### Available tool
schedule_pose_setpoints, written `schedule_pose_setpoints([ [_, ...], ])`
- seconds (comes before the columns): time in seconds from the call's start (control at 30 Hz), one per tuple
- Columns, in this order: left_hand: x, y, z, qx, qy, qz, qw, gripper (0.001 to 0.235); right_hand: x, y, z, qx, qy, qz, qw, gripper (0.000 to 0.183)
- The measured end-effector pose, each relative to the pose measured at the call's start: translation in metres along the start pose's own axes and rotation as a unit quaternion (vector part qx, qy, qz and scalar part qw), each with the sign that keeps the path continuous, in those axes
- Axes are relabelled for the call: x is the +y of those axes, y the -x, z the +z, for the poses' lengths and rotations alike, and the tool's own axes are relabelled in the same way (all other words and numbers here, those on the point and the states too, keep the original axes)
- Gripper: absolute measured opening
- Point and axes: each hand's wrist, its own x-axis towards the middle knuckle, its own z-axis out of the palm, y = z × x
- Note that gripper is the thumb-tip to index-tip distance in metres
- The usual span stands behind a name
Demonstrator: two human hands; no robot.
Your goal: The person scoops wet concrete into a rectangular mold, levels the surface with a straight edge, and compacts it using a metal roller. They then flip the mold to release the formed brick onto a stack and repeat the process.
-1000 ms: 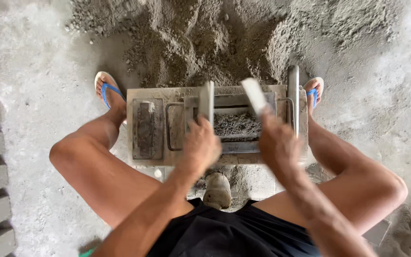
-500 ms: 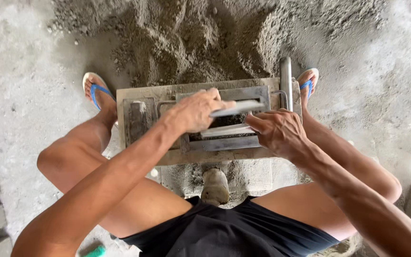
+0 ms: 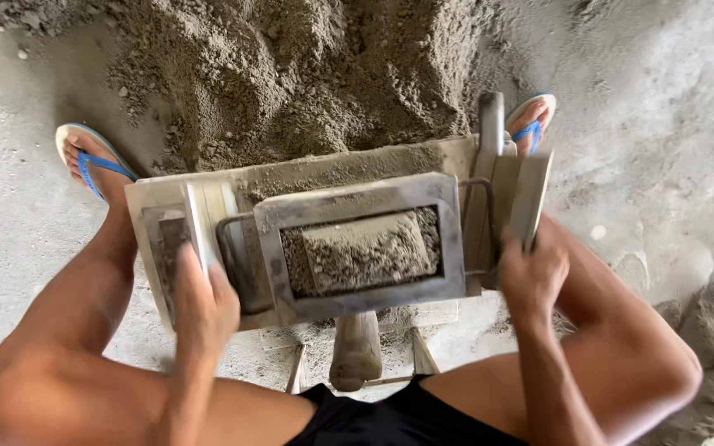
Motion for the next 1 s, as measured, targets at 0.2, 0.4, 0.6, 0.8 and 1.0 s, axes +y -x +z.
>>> schedule_pose_setpoints([
  [0.2,0.144,-0.180,-0.001,-0.157,0.048,0.027,0.986,0.037,-0.149,-0.161,0.043,-0.087,-0.076,-0.087,0.989,0.014],
  [0.4,0.126,-0.266,0.139,-0.330,-0.251,0.152,0.897,0.049,-0.166,-0.210,0.139,-0.235,0.324,-0.210,0.892,0.028],
  [0.6,0.111,-0.263,0.128,-0.395,-0.238,0.100,0.882,0.030,-0.135,-0.213,0.139,-0.265,0.397,-0.283,0.832,0.040],
  [0.8,0.081,-0.171,-0.001,-0.156,-0.020,0.111,0.981,0.040,-0.097,-0.121,0.012,-0.084,-0.001,-0.246,0.965,0.044],
  [1.0,0.015,-0.056,-0.016,-0.147,-0.001,-0.101,0.984,0.055,-0.006,-0.023,-0.004,-0.092,-0.083,-0.184,0.975,0.030],
])
